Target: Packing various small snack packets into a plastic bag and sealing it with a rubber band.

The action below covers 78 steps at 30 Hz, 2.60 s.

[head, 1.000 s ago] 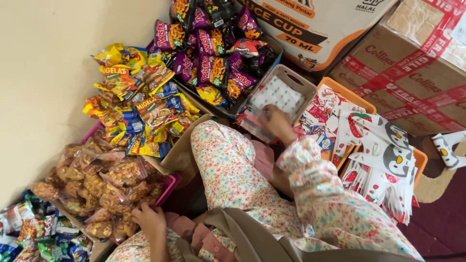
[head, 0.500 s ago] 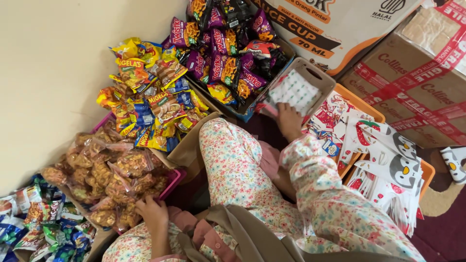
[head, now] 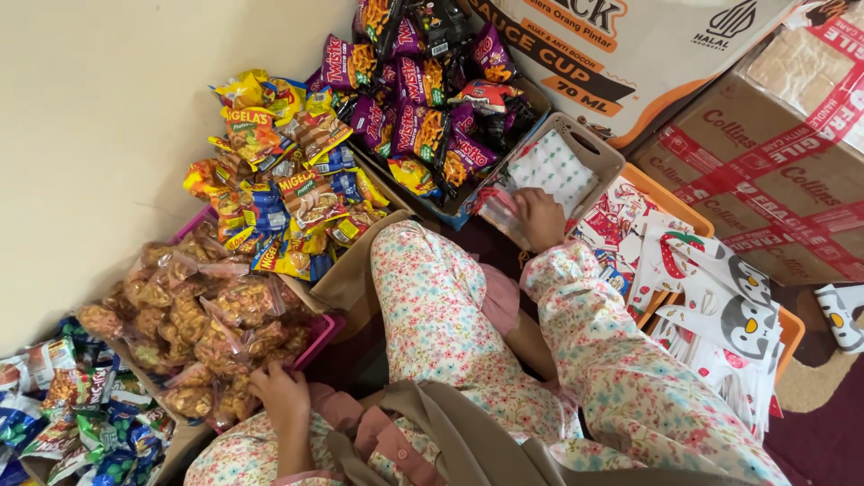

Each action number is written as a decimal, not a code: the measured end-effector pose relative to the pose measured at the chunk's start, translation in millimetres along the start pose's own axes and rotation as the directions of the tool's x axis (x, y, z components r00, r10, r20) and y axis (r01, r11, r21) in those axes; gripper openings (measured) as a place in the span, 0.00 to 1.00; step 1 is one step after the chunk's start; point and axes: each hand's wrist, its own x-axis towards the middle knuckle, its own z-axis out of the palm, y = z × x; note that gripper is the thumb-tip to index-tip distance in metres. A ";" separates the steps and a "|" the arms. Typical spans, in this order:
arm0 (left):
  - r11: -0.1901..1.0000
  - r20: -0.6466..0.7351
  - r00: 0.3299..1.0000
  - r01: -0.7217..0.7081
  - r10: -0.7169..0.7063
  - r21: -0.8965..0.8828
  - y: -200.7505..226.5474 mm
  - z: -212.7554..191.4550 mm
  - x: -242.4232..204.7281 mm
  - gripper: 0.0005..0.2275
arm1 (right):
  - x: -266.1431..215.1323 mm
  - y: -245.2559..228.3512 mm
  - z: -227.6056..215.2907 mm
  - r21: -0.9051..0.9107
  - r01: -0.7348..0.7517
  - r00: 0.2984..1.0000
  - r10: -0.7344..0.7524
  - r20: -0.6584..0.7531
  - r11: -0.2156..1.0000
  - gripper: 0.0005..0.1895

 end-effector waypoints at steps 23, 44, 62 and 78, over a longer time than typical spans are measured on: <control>0.998 -0.015 1.000 -0.020 0.019 -0.067 0.6 -2.3 -3.8 0.10 | 37.2 18.2 -13.8 0.135 -0.705 0.695 0.643 0.322 0.696 0.14; 0.996 -0.171 0.985 0.020 -0.004 0.090 27.4 28.4 16.8 0.22 | 33.9 -104.7 -59.1 0.178 -0.261 0.803 0.315 -0.506 0.949 0.03; 0.483 -0.375 0.927 -0.315 -0.029 -0.817 203.4 -127.0 0.9 0.09 | -42.1 -362.1 -23.2 0.795 0.159 0.931 -0.357 0.076 0.585 0.10; 0.759 -0.337 0.755 -0.633 0.562 -0.153 250.4 -202.5 -2.1 0.05 | 14.3 -319.9 -46.4 0.005 0.765 0.639 -0.758 -0.128 0.644 0.11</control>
